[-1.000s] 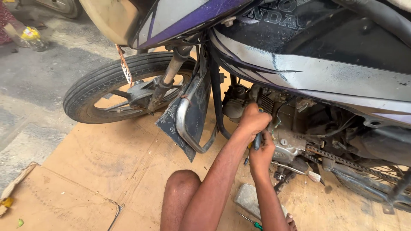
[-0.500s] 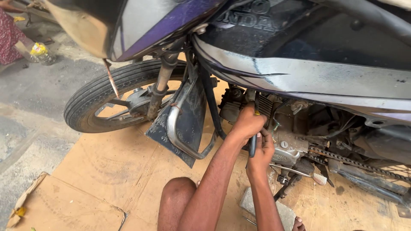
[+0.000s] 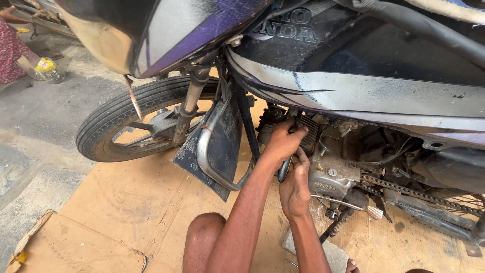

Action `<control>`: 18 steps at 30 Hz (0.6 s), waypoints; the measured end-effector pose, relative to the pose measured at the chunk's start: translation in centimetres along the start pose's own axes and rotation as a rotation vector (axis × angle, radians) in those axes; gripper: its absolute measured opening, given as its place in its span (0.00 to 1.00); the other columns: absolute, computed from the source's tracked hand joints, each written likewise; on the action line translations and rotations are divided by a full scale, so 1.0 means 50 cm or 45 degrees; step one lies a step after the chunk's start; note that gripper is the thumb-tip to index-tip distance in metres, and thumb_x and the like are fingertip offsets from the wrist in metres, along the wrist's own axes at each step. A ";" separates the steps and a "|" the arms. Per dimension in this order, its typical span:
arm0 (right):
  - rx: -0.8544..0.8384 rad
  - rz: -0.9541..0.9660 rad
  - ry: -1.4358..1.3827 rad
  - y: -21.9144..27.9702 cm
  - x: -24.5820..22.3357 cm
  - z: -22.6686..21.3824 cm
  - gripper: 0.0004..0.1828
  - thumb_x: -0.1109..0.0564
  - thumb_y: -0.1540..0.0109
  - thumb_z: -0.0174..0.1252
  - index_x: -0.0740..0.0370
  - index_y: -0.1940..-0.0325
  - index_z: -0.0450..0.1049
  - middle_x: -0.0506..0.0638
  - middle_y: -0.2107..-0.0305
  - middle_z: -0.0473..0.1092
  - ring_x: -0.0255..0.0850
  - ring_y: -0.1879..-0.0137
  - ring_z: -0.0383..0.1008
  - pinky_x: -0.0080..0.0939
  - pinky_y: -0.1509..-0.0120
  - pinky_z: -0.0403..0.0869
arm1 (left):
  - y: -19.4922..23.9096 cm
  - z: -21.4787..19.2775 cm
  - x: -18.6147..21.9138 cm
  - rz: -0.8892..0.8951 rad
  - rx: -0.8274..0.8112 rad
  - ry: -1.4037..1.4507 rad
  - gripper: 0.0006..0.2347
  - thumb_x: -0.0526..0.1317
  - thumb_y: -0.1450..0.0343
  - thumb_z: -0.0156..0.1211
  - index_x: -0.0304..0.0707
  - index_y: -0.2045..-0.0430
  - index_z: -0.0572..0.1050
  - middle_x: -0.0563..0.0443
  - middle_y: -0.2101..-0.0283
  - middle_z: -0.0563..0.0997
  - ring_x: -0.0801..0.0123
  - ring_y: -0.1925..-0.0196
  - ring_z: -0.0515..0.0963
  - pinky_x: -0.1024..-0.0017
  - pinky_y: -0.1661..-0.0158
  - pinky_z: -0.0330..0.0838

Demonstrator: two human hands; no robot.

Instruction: The person uses a yellow-handled screwdriver to work on the engine area of a motorcycle. They are sitting on a cardboard sheet on the ground, manipulating components near the engine block and exhaust pipe.

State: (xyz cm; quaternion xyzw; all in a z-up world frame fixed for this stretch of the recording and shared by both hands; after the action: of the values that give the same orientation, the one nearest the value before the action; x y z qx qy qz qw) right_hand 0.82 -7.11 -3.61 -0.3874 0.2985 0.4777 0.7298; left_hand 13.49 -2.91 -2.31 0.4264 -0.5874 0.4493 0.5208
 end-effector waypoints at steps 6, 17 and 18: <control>-0.036 0.066 0.071 -0.002 0.009 0.021 0.54 0.44 0.43 0.65 0.62 0.22 0.42 0.59 0.36 0.53 0.49 0.28 0.56 0.53 0.23 0.57 | -0.009 -0.006 -0.009 0.029 -0.073 -0.077 0.23 0.52 0.27 0.55 0.33 0.45 0.75 0.39 0.46 0.80 0.57 0.45 0.79 0.63 0.47 0.71; 0.009 0.130 0.332 -0.013 0.019 0.001 0.60 0.43 0.44 0.68 0.65 0.22 0.37 0.63 0.32 0.52 0.49 0.26 0.56 0.52 0.23 0.56 | -0.023 -0.003 -0.002 0.169 0.014 -0.203 0.22 0.52 0.25 0.51 0.33 0.44 0.76 0.34 0.47 0.82 0.50 0.43 0.80 0.61 0.44 0.71; 0.006 0.140 0.332 -0.013 0.020 0.005 0.61 0.42 0.44 0.68 0.65 0.22 0.35 0.62 0.31 0.50 0.48 0.25 0.53 0.52 0.23 0.55 | -0.024 -0.001 -0.005 0.155 0.008 -0.199 0.23 0.52 0.25 0.51 0.33 0.44 0.76 0.34 0.46 0.81 0.49 0.42 0.79 0.61 0.43 0.70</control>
State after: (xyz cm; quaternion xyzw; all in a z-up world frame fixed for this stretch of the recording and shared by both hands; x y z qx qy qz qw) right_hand 1.81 -6.61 -4.10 -0.4275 0.4126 0.4621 0.6584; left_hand 14.68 -3.12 -2.47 0.4253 -0.6495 0.4475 0.4438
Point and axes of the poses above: each hand's wrist, its own y-axis away from the middle knuckle, its own z-axis out of the palm, x = y × z, the point moved 10 cm from there along -y, towards the middle knuckle
